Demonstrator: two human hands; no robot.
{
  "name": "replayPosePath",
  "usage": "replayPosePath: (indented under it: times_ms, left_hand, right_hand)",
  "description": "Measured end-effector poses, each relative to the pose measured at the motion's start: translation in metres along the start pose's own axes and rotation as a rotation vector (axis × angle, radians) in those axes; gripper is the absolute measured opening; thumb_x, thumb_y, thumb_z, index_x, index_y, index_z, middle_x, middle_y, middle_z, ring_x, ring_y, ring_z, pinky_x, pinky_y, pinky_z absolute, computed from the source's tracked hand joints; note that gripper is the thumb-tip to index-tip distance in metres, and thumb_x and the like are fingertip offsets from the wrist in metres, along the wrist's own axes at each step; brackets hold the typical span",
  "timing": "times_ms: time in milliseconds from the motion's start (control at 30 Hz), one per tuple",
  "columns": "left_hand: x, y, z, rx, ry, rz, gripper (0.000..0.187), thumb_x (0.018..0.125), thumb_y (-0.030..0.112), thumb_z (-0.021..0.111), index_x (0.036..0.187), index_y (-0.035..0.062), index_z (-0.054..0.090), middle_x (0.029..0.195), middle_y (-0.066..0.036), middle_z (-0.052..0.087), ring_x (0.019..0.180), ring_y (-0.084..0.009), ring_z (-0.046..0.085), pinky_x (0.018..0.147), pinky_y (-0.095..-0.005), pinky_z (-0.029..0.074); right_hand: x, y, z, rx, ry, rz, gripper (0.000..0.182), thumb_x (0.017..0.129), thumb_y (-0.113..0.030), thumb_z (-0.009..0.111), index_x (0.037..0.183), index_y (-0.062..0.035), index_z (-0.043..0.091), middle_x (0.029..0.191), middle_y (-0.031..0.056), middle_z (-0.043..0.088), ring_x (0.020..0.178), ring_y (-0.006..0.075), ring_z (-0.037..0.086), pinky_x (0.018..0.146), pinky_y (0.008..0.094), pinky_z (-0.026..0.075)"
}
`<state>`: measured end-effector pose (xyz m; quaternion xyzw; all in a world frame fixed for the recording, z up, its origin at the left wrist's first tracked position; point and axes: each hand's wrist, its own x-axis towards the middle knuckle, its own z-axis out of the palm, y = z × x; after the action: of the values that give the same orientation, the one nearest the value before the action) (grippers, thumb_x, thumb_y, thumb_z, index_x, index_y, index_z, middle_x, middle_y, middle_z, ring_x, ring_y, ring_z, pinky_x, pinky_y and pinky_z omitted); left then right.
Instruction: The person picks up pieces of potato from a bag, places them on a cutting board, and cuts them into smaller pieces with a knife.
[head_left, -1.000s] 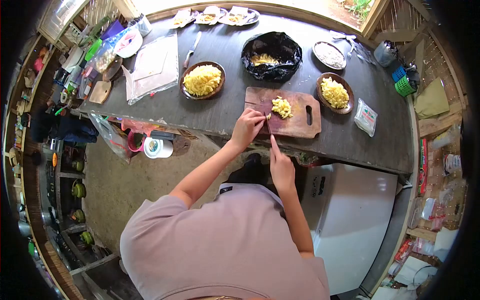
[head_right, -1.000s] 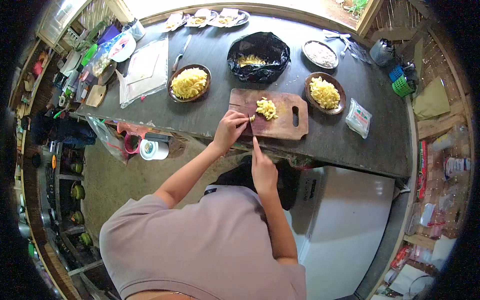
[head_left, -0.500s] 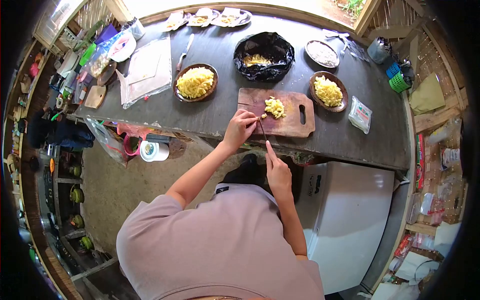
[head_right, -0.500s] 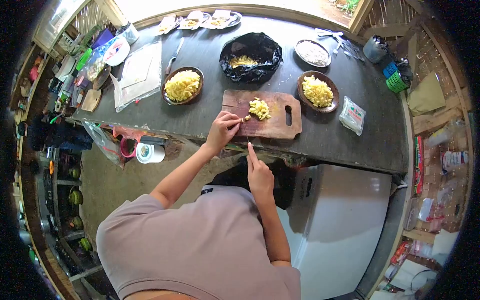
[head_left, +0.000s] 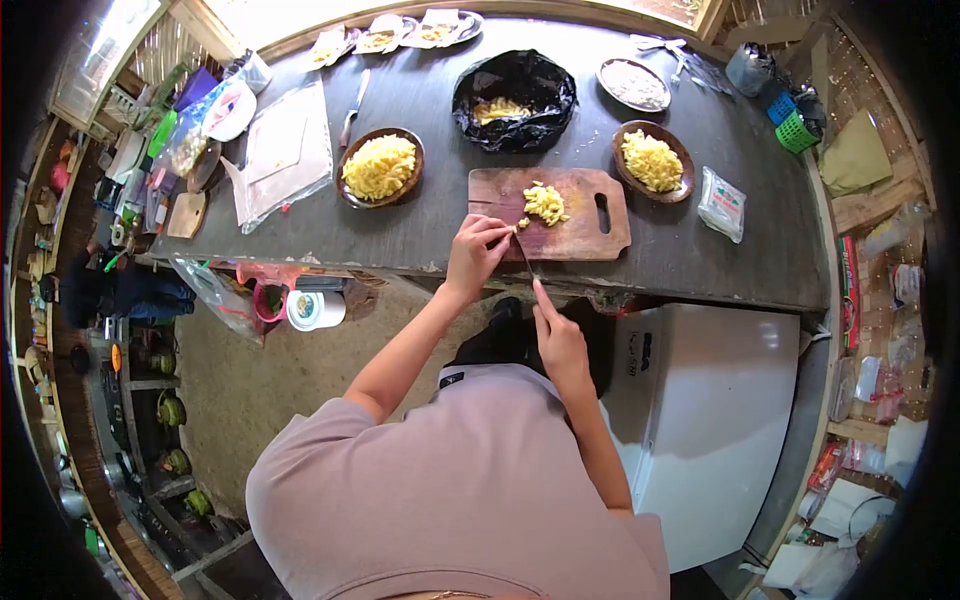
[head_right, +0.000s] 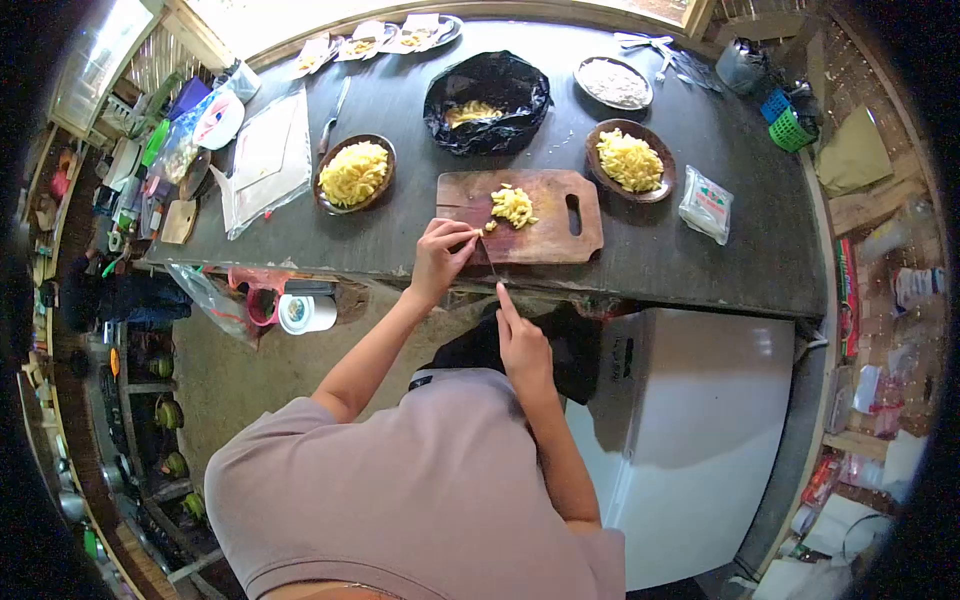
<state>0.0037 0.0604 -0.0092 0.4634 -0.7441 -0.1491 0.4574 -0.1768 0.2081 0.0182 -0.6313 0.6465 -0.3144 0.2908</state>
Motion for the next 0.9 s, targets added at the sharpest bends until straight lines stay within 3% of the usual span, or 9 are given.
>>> replayPosePath:
  times_ms: [100,133,167,233,267,400,500,800,900]
  left_hand:
    - [0.003,0.003,-0.002,0.010,-0.024,-0.004,0.015,0.083,0.004,0.082,0.097,0.0020,0.083,0.102,-0.007,0.078,0.102,-0.0284,0.070,0.092,-0.0390,0.058]
    - [0.004,0.003,-0.003,0.005,-0.029,-0.013,0.014,0.083,0.004,0.082,0.097,0.0018,0.083,0.101,-0.007,0.079,0.101,-0.0282,0.070,0.092,-0.0383,0.058]
    - [0.004,0.002,-0.003,0.003,-0.032,0.002,0.014,0.083,0.004,0.082,0.097,0.0018,0.083,0.101,-0.007,0.079,0.101,-0.0282,0.070,0.092,-0.0383,0.058]
    - [0.004,-0.002,-0.003,-0.017,-0.011,0.023,0.013,0.083,0.004,0.085,0.096,0.0035,0.084,0.099,-0.007,0.080,0.100,-0.0262,0.070,0.090,-0.0377,0.058]
    - [0.005,-0.005,-0.002,-0.015,-0.013,0.028,0.013,0.083,0.004,0.085,0.096,0.0037,0.084,0.098,-0.007,0.080,0.099,-0.0262,0.071,0.090,-0.0379,0.058]
    - [0.007,-0.002,0.001,0.009,-0.029,0.008,0.013,0.083,0.006,0.086,0.095,0.0047,0.085,0.097,-0.007,0.081,0.097,-0.0259,0.071,0.089,-0.0375,0.058]
    - [0.022,-0.005,0.010,0.038,-0.042,0.035,0.014,0.082,0.008,0.087,0.095,0.0047,0.084,0.097,-0.007,0.081,0.097,-0.0260,0.070,0.088,-0.0374,0.058]
    - [0.021,0.013,-0.009,0.019,0.001,-0.012,0.012,0.085,0.010,0.086,0.096,0.0062,0.083,0.094,-0.009,0.078,0.096,-0.0281,0.069,0.089,-0.0394,0.056]
    - [-0.003,0.011,-0.032,0.048,0.019,-0.070,0.011,0.087,0.014,0.086,0.091,0.0059,0.079,0.092,-0.009,0.076,0.094,-0.0291,0.066,0.087,-0.0410,0.054]
  right_hand:
    - [-0.011,-0.002,-0.010,0.055,-0.042,0.119,0.048,0.111,-0.027,0.059,0.159,-0.0316,0.055,0.085,0.0346,0.061,0.077,0.0523,0.063,0.067,0.0512,0.052]
    - [-0.005,0.003,-0.007,0.077,-0.008,0.063,0.047,0.111,-0.027,0.060,0.159,-0.0295,0.055,0.078,0.0306,0.057,0.062,0.0415,0.061,0.065,0.0443,0.051]
    - [0.005,0.009,-0.003,0.080,0.007,0.062,0.047,0.111,-0.027,0.060,0.159,-0.0295,0.055,0.078,0.0306,0.057,0.062,0.0415,0.061,0.065,0.0443,0.051]
    - [0.027,0.020,-0.001,0.369,-0.052,0.045,0.047,0.112,-0.027,0.059,0.159,-0.0249,0.055,0.068,0.0181,0.049,0.057,0.0195,0.050,0.061,0.0364,0.048]
    - [0.033,0.023,-0.001,0.303,-0.053,0.045,0.047,0.114,-0.027,0.057,0.161,-0.0215,0.054,0.068,0.0042,0.040,0.064,0.0079,0.039,0.059,0.0303,0.042]
    - [0.030,0.013,-0.020,0.460,-0.030,0.124,0.046,0.117,-0.028,0.053,0.162,-0.0206,0.053,0.067,-0.0041,0.042,0.060,0.0062,0.038,0.055,0.0274,0.039]
    - [0.022,0.019,-0.024,0.501,0.031,0.232,0.047,0.117,-0.030,0.053,0.163,-0.0237,0.051,0.068,0.0033,0.040,0.063,0.0108,0.040,0.059,0.0316,0.042]
    - [0.000,0.030,-0.017,0.558,0.100,0.245,0.048,0.119,-0.028,0.048,0.166,-0.0229,0.045,0.070,-0.0009,0.037,0.063,0.0097,0.037,0.058,0.0293,0.039]
    - [0.004,0.042,-0.021,0.517,0.199,0.209,0.053,0.116,-0.026,0.056,0.168,-0.0223,0.044,0.070,-0.0052,0.044,0.057,0.0045,0.036,0.051,0.0257,0.036]
